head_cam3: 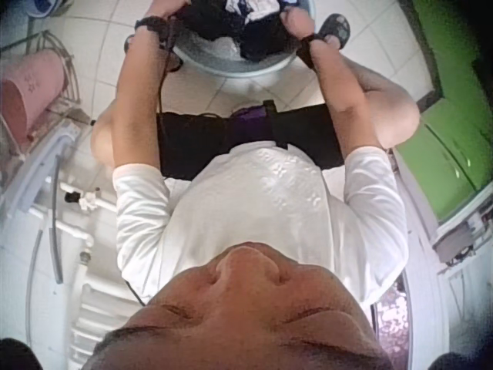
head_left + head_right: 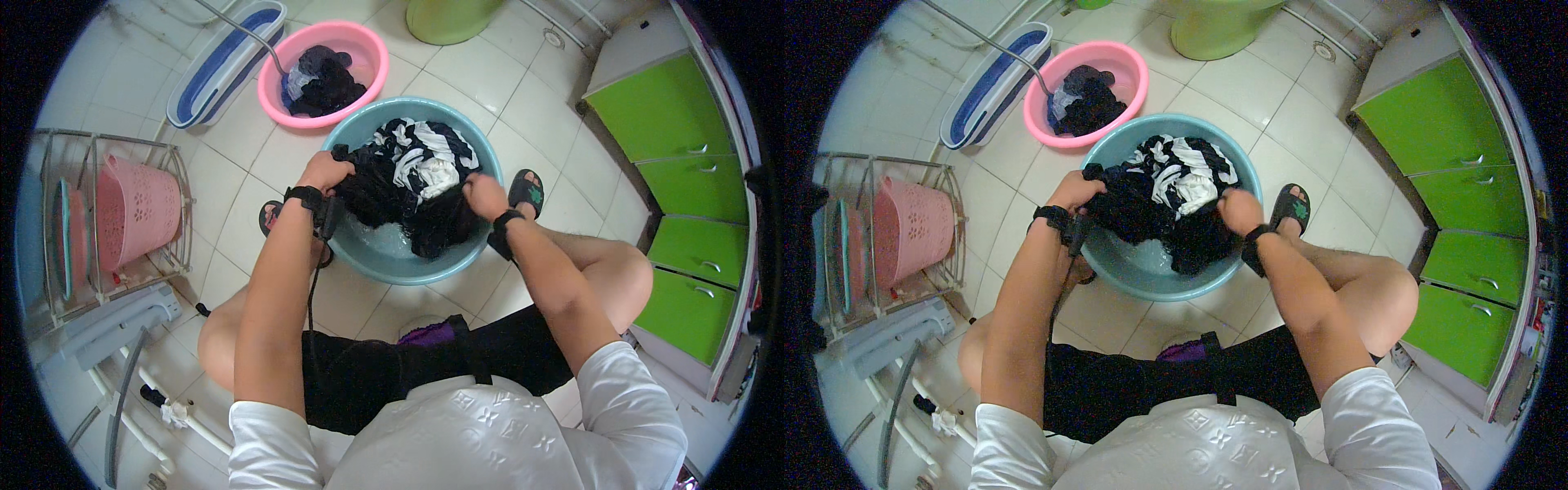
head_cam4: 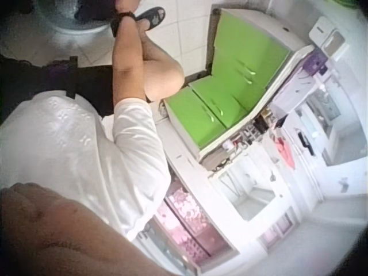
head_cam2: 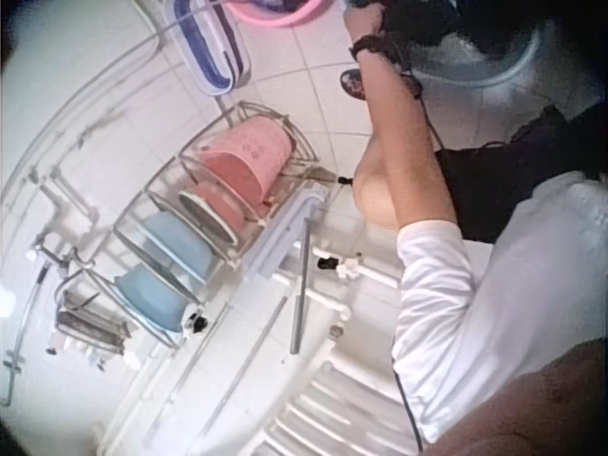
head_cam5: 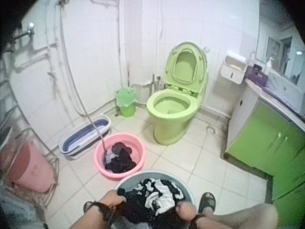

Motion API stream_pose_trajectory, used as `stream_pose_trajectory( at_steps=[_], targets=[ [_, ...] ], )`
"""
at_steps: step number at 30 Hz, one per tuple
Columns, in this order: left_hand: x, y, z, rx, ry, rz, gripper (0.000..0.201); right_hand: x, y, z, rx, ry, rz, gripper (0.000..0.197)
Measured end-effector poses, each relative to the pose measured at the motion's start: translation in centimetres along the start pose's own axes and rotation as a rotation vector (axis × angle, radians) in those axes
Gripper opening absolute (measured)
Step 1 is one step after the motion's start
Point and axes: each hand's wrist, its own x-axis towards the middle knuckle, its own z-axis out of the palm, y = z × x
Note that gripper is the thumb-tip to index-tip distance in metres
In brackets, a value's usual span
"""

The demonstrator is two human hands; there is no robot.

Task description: The person sits on the bathroom floor and hand-washes dark garments in a blue basin filled with water. They repeatedly submerge, scrub, wring, and lift the clothes, then transfer some items into a nearby pink basin.

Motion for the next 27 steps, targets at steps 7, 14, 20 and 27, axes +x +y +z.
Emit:
stream_pose_trajectory(
  at_steps=[7, 14, 20, 27],
  targets=[
    [-0.2, -0.8, -0.2, 0.151, 0.069, 0.095, 0.032, 2.7, -0.3, -6.4, 0.341, 0.163, 0.128, 0.034],
    [0.1, -2.8, 1.1, 0.436, 0.206, 0.23, 0.045, 3.0, -4.5, -13.5, 0.988, 0.262, 0.221, 0.023],
    [-1.8, -1.6, 3.5, 0.193, 0.128, -0.01, 0.045, 2.5, -11.4, -17.0, 1.085, 0.168, 0.114, 0.023],
    [-0.1, -4.4, 3.0, 0.562, 0.086, 0.219, 0.044, 1.4, -15.6, -20.4, 1.176, 0.159, -0.05, 0.024]
  ],
)
